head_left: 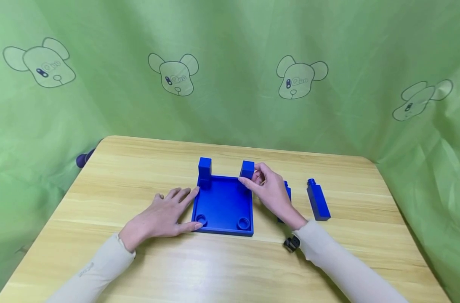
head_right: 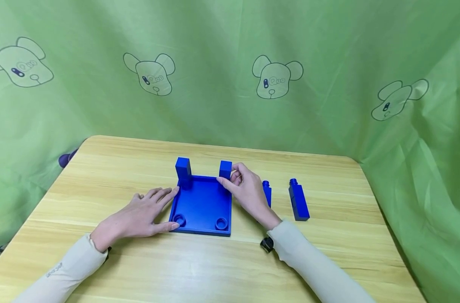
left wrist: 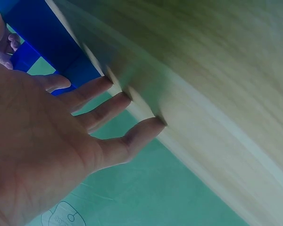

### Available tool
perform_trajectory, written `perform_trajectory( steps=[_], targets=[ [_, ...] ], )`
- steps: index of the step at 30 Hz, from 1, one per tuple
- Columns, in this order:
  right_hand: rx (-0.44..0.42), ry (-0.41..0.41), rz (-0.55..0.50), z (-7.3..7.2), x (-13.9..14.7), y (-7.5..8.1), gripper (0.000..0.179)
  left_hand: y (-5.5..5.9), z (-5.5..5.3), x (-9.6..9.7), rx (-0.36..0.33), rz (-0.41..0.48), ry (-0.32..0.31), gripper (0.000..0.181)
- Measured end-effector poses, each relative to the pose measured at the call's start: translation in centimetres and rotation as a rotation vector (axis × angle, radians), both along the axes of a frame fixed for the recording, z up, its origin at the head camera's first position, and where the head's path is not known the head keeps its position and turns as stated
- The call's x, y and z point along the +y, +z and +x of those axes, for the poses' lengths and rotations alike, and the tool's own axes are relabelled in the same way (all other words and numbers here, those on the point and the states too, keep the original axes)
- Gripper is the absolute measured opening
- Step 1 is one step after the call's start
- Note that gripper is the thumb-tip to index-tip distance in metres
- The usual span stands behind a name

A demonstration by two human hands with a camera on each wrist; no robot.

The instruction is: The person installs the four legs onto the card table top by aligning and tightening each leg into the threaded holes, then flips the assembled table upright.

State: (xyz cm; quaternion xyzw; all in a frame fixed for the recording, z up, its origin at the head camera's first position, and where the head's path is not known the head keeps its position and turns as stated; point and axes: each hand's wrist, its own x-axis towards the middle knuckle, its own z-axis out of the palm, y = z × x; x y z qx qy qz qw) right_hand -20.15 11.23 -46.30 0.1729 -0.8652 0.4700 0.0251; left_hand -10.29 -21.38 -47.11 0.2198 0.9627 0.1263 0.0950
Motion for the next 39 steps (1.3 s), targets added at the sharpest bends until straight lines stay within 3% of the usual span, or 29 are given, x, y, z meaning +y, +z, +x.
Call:
perform_trajectory(
  steps=[8,17,23,30,39],
  targets=[
    [-0.065,0.009,0.002,0.7,0.3,-0.4,0.046,-0.3,0.2,0.0,0.001,-0.001,0.004,0.107],
    [-0.024,0.009,-0.043,1.8,1.8,0.1,0.042,-0.1,0.0,0.1,0.001,-0.003,-0.009,0.107],
    [0.003,-0.033,-0.083,2.3,3.7,0.1,0.036,-0.1,0.0,0.0,0.001,-0.012,-0.007,0.107],
    [0.047,-0.108,-0.039,2.9,6.1,0.1,0.029,-0.1,-0.1,0.1,-0.015,-0.003,-0.008,0.107],
    [0.039,-0.175,-0.063,3.4,9.0,-0.3,0.034,0.0,-0.2,0.0,-0.009,-0.004,-0.004,0.107]
  ],
)
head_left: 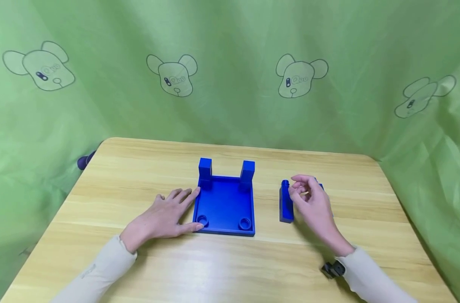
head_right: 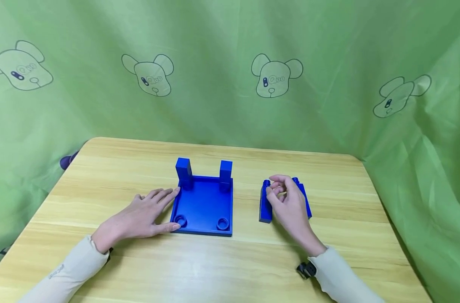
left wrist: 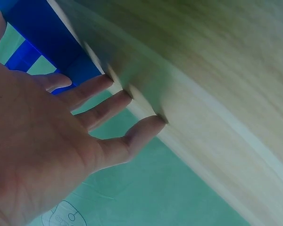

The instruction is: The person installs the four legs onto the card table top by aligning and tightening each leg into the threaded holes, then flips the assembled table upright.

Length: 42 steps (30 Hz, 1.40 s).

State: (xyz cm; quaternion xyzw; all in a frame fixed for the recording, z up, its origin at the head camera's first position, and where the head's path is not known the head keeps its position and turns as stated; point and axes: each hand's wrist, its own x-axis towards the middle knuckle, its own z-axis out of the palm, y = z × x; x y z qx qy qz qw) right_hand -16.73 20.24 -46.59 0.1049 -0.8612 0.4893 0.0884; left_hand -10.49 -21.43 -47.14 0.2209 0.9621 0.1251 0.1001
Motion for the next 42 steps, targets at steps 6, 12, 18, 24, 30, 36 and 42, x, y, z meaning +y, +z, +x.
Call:
perform_trajectory(
  steps=[6,12,18,24,30,36,42],
  targets=[
    [0.003,-0.018,0.032,0.4,1.7,-0.4,0.034,0.1,0.0,-0.1,0.006,-0.001,0.001,0.108],
    [0.014,-0.052,0.089,1.2,3.5,-0.8,0.033,0.0,0.2,-0.1,-0.012,0.002,0.013,0.108],
    [-0.013,-0.109,0.167,1.3,5.6,-1.2,0.037,-0.1,0.3,0.0,-0.015,0.004,0.015,0.107],
    [-0.092,-0.136,0.277,1.2,7.9,-1.5,0.051,-0.3,0.2,0.2,-0.007,0.005,0.01,0.107],
    [-0.18,-0.102,0.362,1.0,9.8,-1.8,0.07,-0.3,0.1,0.2,-0.006,0.001,0.009,0.108],
    [-0.294,-0.058,0.4,0.7,10.6,-1.9,0.079,-0.2,0.1,0.1,0.0,-0.001,0.01,0.108],
    [-0.369,-0.061,0.397,0.6,11.4,-1.8,0.065,0.1,0.0,0.2,-0.002,0.013,0.005,0.109]
  ],
)
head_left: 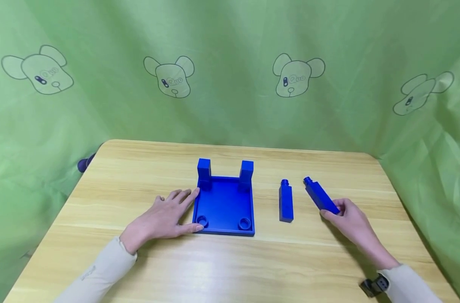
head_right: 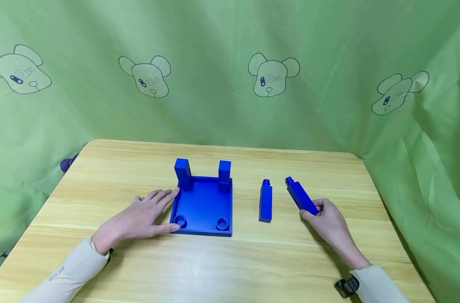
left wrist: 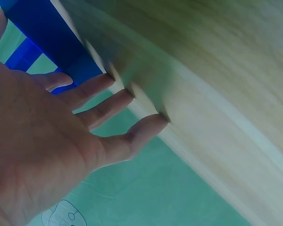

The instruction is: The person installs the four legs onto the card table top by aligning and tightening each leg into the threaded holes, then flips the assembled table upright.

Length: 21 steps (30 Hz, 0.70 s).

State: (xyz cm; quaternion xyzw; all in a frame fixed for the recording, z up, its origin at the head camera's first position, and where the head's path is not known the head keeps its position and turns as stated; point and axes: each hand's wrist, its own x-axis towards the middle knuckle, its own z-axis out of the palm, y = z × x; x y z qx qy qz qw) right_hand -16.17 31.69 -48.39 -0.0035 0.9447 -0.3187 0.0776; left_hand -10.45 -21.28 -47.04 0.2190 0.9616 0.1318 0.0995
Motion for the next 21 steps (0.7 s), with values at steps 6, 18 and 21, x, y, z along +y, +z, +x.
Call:
perform_trajectory(
  steps=[6,18,21],
  targets=[
    [0.062,-0.016,-0.017,0.04,0.2,-0.12,0.055,0.2,0.08,0.02,-0.006,0.018,0.006,0.108],
    [0.017,-0.199,-0.167,0.63,0.22,0.31,0.07,0.27,0.13,-0.06,-0.028,0.048,0.006,0.11],
    [0.022,-0.246,-0.217,0.49,0.02,0.54,0.068,0.33,0.12,-0.2,-0.026,0.042,0.008,0.11]
  ],
)
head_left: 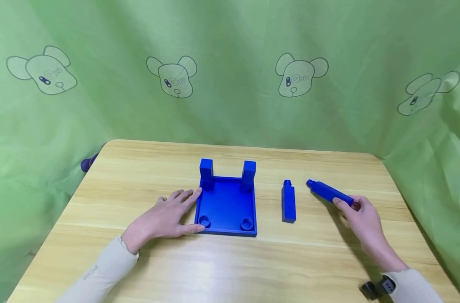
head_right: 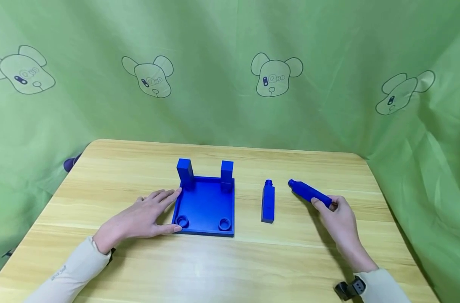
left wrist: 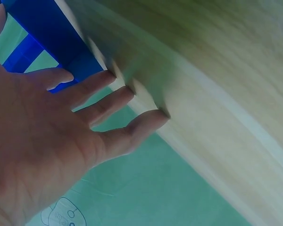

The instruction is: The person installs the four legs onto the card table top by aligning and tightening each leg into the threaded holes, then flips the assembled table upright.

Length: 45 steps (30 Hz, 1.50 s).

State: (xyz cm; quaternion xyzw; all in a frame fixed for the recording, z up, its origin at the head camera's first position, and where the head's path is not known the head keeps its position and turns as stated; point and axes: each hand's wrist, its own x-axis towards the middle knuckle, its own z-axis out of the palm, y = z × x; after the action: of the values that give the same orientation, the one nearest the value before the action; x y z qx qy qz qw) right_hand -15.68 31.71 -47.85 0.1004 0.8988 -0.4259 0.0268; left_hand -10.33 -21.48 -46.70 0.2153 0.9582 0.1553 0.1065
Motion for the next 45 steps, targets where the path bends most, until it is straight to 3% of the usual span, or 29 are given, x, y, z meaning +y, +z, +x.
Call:
perform_trajectory(
  steps=[5,10,16,20,29,37,45],
  targets=[
    [0.039,-0.053,-0.113,-0.2,-0.3,0.5,0.054,0.0,0.1,-0.1,0.012,-0.007,-0.001,0.109],
    [0.095,-0.077,-0.29,-0.4,-0.8,0.9,0.036,-0.1,0.1,-0.1,0.028,-0.014,-0.005,0.109],
    [0.154,-0.16,-0.504,-0.7,-1.3,1.4,0.031,0.0,0.0,-0.1,0.028,-0.009,-0.009,0.109],
    [0.193,-0.154,-0.596,-0.8,-1.6,1.8,0.028,0.0,0.0,-0.1,0.02,-0.009,-0.008,0.11],
    [0.25,-0.15,-0.621,-0.3,-2.6,2.5,0.022,0.5,-0.1,-0.3,-0.014,-0.001,-0.01,0.108],
    [0.317,-0.086,-0.674,0.6,-4.3,3.1,0.023,0.4,-0.1,-0.3,-0.016,-0.007,-0.015,0.108],
    [0.309,-0.016,-0.619,0.9,-5.2,3.3,0.027,0.6,-0.2,-0.3,-0.04,-0.015,-0.016,0.108]
  ],
)
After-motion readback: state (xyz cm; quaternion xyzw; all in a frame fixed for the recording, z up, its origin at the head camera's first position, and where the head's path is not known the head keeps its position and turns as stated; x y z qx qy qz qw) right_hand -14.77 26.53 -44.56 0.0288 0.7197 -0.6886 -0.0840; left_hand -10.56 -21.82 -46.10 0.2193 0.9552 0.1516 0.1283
